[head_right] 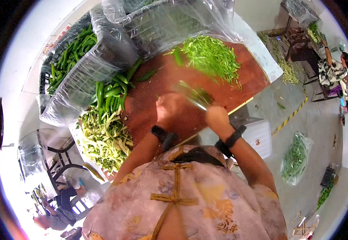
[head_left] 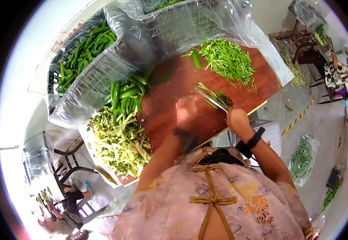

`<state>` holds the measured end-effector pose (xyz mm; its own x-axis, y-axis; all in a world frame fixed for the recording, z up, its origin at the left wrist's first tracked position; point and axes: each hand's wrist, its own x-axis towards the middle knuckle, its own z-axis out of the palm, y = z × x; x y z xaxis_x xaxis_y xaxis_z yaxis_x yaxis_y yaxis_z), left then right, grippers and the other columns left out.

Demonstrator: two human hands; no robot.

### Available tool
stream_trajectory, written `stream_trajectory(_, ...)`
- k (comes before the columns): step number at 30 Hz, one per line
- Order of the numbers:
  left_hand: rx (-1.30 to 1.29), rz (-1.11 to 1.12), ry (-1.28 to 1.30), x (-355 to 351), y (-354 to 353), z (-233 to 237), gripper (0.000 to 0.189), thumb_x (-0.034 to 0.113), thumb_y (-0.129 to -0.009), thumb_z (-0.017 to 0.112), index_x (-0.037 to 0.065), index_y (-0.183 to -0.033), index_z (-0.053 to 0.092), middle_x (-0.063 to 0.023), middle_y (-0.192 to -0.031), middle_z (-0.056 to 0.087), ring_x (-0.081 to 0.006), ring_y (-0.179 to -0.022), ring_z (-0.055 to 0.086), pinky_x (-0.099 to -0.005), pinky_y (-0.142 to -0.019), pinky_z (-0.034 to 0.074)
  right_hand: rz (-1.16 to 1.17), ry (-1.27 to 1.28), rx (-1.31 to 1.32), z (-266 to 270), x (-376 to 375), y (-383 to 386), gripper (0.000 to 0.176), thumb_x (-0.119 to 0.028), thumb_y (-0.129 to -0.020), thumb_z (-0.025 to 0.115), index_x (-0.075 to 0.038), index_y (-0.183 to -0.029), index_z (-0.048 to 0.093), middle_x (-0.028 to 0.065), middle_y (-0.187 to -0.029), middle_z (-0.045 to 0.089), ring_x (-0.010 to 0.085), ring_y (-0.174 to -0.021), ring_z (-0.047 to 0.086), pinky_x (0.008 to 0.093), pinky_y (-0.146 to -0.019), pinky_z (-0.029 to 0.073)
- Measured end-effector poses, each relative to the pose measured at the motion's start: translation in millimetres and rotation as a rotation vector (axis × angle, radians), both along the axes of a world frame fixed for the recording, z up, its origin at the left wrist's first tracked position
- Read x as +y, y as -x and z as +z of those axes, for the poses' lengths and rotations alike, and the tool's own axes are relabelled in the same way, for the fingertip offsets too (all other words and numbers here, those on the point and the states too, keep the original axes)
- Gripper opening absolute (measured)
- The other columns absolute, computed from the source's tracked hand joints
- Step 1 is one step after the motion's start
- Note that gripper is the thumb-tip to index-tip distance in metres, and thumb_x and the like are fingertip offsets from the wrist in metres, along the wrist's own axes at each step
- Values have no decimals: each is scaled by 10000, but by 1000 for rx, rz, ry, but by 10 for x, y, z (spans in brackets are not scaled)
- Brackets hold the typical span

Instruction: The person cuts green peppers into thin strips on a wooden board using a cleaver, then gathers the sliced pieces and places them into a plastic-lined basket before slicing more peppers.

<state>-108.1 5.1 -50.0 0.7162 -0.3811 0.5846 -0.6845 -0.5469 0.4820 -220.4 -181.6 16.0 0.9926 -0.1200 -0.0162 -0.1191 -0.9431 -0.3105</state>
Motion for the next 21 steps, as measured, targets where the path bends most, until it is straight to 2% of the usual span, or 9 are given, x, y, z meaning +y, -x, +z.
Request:
stream_trajectory(2, 157, -28, 63, 182, -100, 301, 172, 60, -788, 536, 46, -927, 636, -132, -973, 621, -342, -915, 567, -423, -827, 435, 16, 48, -16, -23, 59, 186, 137, -103, -768, 535, -9, -831, 613, 219, -708, 595, 385, -625, 603, 482, -540, 480)
stream_trajectory(6, 136, 36, 85, 340, -253, 88, 150, 65, -822, 537, 7, -915, 639, -148, -971, 629, -339, -875, 575, -437, -814, 458, 56, 171, 12, -216, 136, 276, 159, -95, -771, 519, -25, -879, 612, 181, -778, 593, 343, -607, 615, 457, -529, 492)
stream_trajectory(10, 151, 13, -8, 325, -246, 88, 156, 35, -808, 546, 14, -922, 651, -143, -948, 626, -338, -872, 573, -448, -804, 462, 16, 237, 105, -242, 48, -47, 125, -81, -749, 532, -21, -827, 609, 172, -736, 585, 325, -587, 624, 427, -514, 504)
stream_trajectory(11, 178, 31, -93, 334, -252, 122, 163, 38, -796, 556, 14, -924, 653, -145, -951, 620, -344, -875, 565, -447, -806, 461, -8, 276, 22, -234, 0, -145, 103, -72, -734, 540, -24, -791, 610, 181, -707, 596, 323, -587, 633, 421, -519, 512)
stream_trajectory(14, 130, -8, -75, 391, -312, -59, 177, 38, -784, 558, 17, -935, 648, -148, -959, 612, -347, -878, 554, -449, -805, 459, -63, 278, -40, -187, -232, -500, 99, -61, -720, 543, -19, -753, 626, 202, -691, 612, 336, -612, 640, 427, -542, 520)
stream_trajectory(16, 144, -8, -89, 378, -302, 121, 181, 40, -781, 556, 22, -937, 646, -155, -960, 607, -357, -894, 555, -454, -808, 458, -110, 265, -12, -205, -411, -719, 106, -65, -712, 548, -13, -713, 640, 216, -699, 622, 348, -638, 644, 437, -565, 524)
stream_trajectory(18, 204, -42, -267, 385, -331, 202, 194, 37, -768, 555, 27, -938, 649, -168, -945, 606, -366, -892, 557, -448, -808, 461, -192, 226, -150, -107, -513, -846, 141, -71, -731, 542, -16, -665, 654, 202, -701, 635, 351, -639, 641, 424, -603, 532)
stream_trajectory(19, 196, -37, -265, 382, -386, 218, 194, 37, -768, 555, 27, -938, 649, -168, -945, 606, -366, -892, 557, -448, -808, 461, -277, 185, -177, -101, -536, -894, 132, -76, -721, 551, -13, -661, 650, 208, -699, 631, 356, -649, 638, 440, -608, 525)
stream_trajectory(21, 267, -118, -109, 373, -478, 229, 212, 64, -767, 562, 44, -957, 655, -175, -951, 610, -369, -908, 558, -438, -808, 465, -233, 173, -213, -27, -577, -834, 134, -77, -723, 549, -11, -662, 648, 211, -695, 626, 365, -644, 631, 446, -598, 518)
